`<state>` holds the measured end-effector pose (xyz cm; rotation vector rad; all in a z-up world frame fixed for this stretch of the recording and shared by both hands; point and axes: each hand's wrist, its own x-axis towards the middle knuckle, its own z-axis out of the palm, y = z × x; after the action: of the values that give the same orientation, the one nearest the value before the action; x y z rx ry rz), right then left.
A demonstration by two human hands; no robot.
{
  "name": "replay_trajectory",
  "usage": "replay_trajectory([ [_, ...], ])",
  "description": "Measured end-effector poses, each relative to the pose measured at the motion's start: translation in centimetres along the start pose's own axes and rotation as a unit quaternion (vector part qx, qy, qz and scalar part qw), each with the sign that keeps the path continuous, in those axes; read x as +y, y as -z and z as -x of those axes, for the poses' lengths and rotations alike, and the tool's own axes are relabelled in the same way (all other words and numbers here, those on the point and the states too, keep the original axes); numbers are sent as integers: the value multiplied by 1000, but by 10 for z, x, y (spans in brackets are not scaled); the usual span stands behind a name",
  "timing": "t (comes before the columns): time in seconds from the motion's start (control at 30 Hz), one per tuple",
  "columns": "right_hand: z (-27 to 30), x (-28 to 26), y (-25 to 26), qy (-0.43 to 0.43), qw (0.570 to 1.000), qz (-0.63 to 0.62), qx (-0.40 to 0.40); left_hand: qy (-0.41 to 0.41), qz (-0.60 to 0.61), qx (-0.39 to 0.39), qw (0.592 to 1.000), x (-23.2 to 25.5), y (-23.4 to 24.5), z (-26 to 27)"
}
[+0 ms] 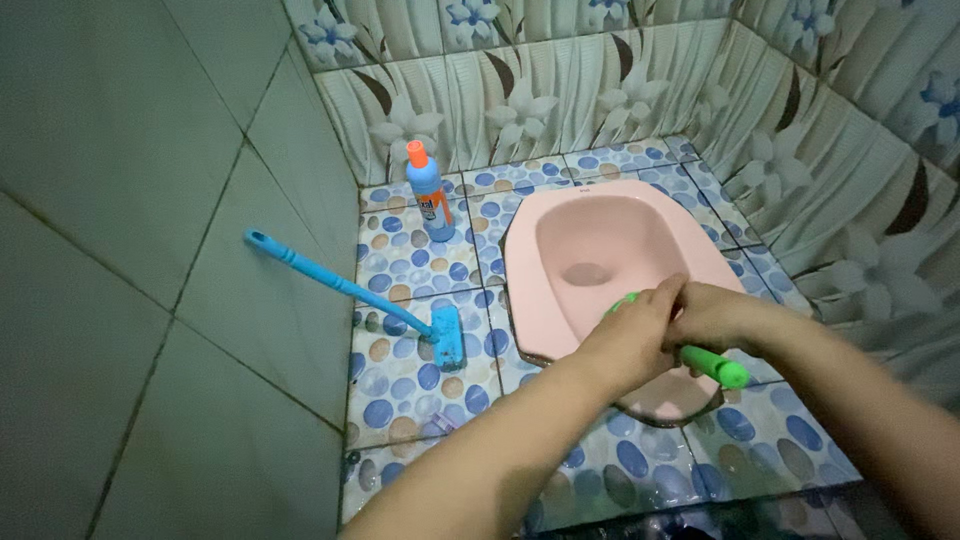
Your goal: The person scrubs a pink squat toilet with a green toilet brush, periodically scooping water from a green bucket with a red scoop and pouring it into the bowl to rinse. The person continues scrubbing the interior surfaces of the toilet throughout the clip.
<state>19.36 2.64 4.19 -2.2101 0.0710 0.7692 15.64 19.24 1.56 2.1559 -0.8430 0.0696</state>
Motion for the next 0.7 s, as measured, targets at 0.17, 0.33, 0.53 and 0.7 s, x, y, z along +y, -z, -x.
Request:
replay_trajectory([
  [0.17, -10, 18, 1, -57, 995, 84, 0, 21, -2, -44, 999, -22, -8, 5],
  [0.33, -18, 32, 0, -107, 984, 140, -3, 148, -35, -139, 979, -51, -16, -2],
  [0.53, -30, 43, -10, -113, 965, 238, -2, 195, -87, -164, 963, -89, -17, -10],
  [0.7, -48, 65, -16, -120, 979, 164, 14, 209, -68, -133, 966, -115, -21, -11],
])
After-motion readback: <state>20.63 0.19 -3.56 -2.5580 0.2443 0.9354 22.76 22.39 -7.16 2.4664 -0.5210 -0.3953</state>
